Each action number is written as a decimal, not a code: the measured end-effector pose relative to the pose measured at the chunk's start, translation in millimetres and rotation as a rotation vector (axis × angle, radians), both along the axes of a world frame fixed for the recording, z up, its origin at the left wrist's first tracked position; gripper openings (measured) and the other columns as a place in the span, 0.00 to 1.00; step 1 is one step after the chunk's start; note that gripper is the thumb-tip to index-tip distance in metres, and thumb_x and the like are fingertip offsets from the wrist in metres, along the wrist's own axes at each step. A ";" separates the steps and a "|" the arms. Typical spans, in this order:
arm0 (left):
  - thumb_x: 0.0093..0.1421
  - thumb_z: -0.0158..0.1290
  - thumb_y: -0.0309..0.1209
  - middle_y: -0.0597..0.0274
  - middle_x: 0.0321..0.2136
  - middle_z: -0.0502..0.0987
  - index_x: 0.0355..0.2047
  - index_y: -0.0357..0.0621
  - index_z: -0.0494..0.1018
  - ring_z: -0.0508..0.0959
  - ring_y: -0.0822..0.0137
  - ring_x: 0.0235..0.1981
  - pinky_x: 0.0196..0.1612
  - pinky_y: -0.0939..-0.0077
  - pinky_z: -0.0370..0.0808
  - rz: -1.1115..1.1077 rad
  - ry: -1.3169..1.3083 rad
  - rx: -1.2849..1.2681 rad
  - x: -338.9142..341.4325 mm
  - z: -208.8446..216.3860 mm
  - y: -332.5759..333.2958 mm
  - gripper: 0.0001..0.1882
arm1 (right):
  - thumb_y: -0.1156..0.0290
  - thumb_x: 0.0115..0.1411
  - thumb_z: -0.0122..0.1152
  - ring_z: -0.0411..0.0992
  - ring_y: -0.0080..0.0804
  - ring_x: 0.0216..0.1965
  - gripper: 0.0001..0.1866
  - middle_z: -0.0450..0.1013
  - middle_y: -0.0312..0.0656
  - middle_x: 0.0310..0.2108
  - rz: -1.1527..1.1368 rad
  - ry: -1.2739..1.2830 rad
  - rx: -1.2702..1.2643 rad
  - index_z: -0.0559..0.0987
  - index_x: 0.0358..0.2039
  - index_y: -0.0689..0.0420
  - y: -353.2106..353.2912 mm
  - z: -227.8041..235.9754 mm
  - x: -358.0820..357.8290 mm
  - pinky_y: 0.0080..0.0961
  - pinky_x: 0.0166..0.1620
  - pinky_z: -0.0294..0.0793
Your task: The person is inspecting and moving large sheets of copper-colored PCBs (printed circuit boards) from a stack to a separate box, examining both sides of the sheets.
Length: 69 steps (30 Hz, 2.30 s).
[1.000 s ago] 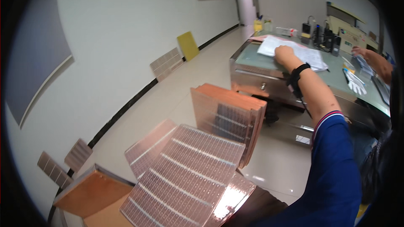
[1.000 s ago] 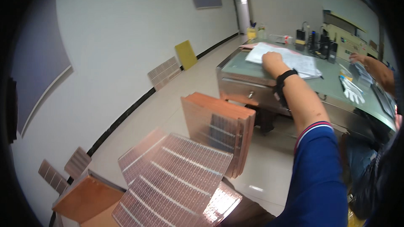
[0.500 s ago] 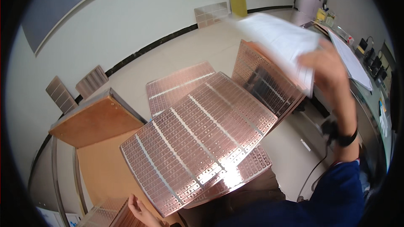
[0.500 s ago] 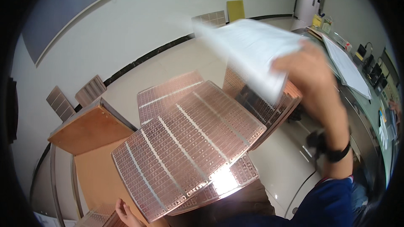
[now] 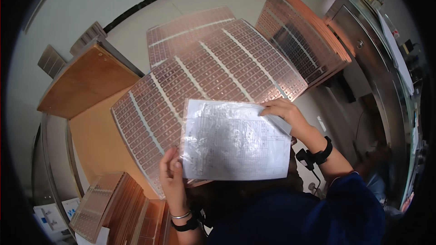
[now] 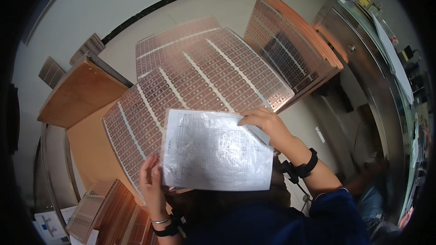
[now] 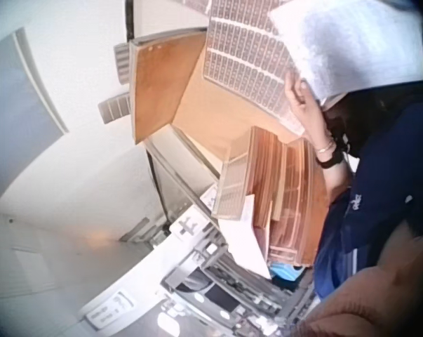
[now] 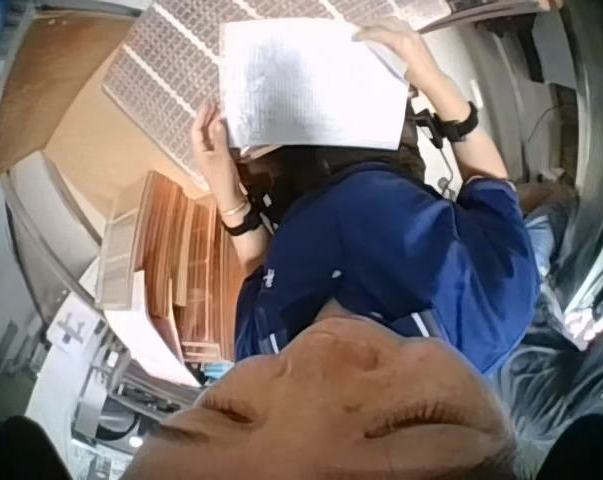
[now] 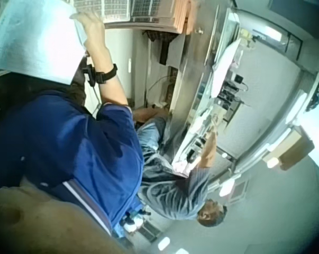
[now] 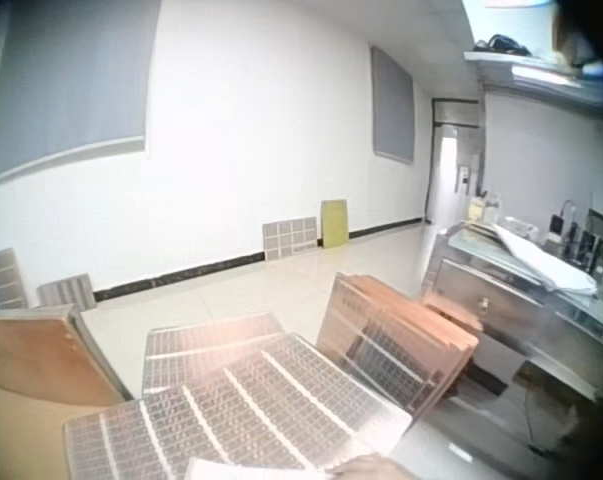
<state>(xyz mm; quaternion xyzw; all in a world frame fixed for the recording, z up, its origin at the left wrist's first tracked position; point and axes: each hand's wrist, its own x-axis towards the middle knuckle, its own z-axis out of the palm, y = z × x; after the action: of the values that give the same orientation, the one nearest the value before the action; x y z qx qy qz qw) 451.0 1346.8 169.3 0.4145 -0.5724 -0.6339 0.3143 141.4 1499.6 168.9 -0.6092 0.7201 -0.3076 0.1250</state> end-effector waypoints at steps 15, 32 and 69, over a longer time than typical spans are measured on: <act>0.64 0.36 0.38 0.44 0.59 0.48 0.60 0.36 0.43 0.51 0.56 0.61 0.62 0.65 0.53 0.265 0.689 0.258 -8.3 -10.7 -9.1 0.29 | 0.78 0.54 0.53 0.69 0.17 0.28 0.02 0.70 0.34 0.27 -0.505 -1.003 -0.231 0.72 0.29 0.58 10.4 -29.0 21.1 0.12 0.32 0.69; 0.64 0.35 0.32 0.48 0.60 0.50 0.61 0.38 0.41 0.54 0.59 0.60 0.60 0.63 0.56 0.266 0.688 0.325 -4.4 -6.3 -5.7 0.27 | 0.69 0.59 0.49 0.72 0.23 0.33 0.13 0.72 0.41 0.36 -0.406 -1.196 -0.150 0.71 0.43 0.59 20.8 -7.6 0.5 0.16 0.34 0.73; 0.61 0.46 0.31 0.59 0.48 0.67 0.52 0.41 0.61 0.69 0.70 0.44 0.49 0.76 0.66 0.632 0.238 0.029 83.2 -11.3 -43.7 0.20 | 0.73 0.60 0.49 0.67 0.24 0.40 0.16 0.68 0.46 0.41 -0.661 -0.514 -0.986 0.68 0.44 0.72 233.2 209.9 -225.7 0.14 0.47 0.69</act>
<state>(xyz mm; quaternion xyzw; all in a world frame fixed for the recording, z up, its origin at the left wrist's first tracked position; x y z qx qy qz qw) 534.2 1303.1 158.0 0.4989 -0.3656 -0.5573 0.5540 -84.4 1732.9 378.8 -0.2482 0.5911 -0.7606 -0.1022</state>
